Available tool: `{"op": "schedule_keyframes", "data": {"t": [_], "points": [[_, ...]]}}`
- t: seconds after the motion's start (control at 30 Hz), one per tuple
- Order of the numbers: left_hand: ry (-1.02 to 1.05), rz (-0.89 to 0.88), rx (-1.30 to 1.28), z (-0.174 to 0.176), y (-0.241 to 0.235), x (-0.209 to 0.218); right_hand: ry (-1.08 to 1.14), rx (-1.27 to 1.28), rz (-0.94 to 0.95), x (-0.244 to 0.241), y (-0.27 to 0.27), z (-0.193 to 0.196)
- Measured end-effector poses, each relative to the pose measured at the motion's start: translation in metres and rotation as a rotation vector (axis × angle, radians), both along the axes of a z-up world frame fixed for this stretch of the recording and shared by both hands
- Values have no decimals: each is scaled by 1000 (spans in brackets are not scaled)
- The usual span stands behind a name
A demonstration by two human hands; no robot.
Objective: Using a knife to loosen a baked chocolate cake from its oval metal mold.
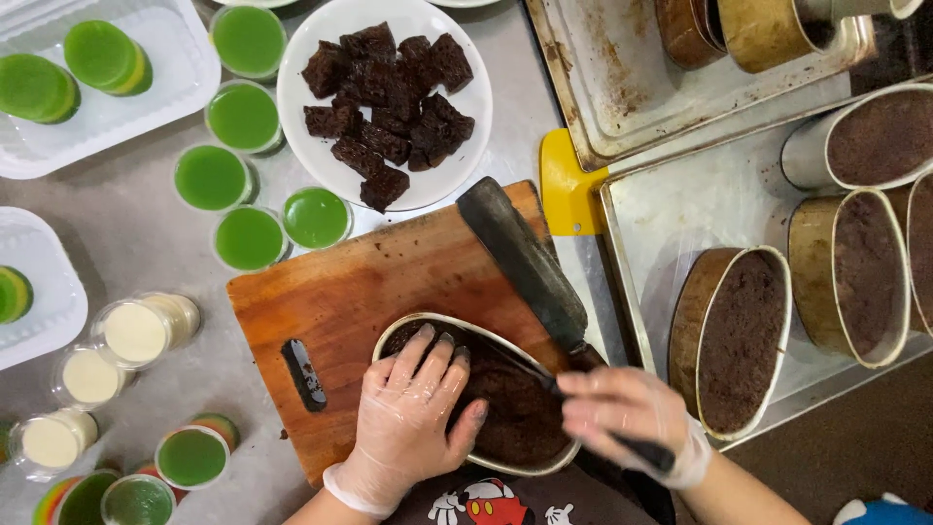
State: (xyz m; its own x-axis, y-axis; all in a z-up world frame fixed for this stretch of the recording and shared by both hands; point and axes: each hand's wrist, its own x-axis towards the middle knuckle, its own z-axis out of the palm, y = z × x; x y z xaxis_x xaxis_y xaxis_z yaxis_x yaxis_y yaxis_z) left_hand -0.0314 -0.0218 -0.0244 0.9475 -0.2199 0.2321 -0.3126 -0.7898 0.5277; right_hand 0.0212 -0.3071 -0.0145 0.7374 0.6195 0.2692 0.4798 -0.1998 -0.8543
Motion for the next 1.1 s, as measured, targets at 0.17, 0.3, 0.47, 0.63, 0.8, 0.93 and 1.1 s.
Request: {"op": "schedule_keyframes", "data": {"t": [0.17,0.3,0.47,0.63,0.8,0.93,1.1], "points": [[23,-20,-20,1,2,-1,-361,-92,195,10,10,7],[19,-29,-27,-1,4,1,-461,-60,275,14,16,0],[25,-42,-28,-1,5,1,-429,-41,281,15,23,-9],[24,-47,-28,-2,6,0,-388,-68,194,19,28,-3],[13,-36,-34,-1,5,2,-72,69,126,30,6,-36],[24,-32,-26,0,4,1,131,-29,68,44,15,-7],[-5,-7,-39,-1,1,-1,276,55,72,45,10,-16]]}}
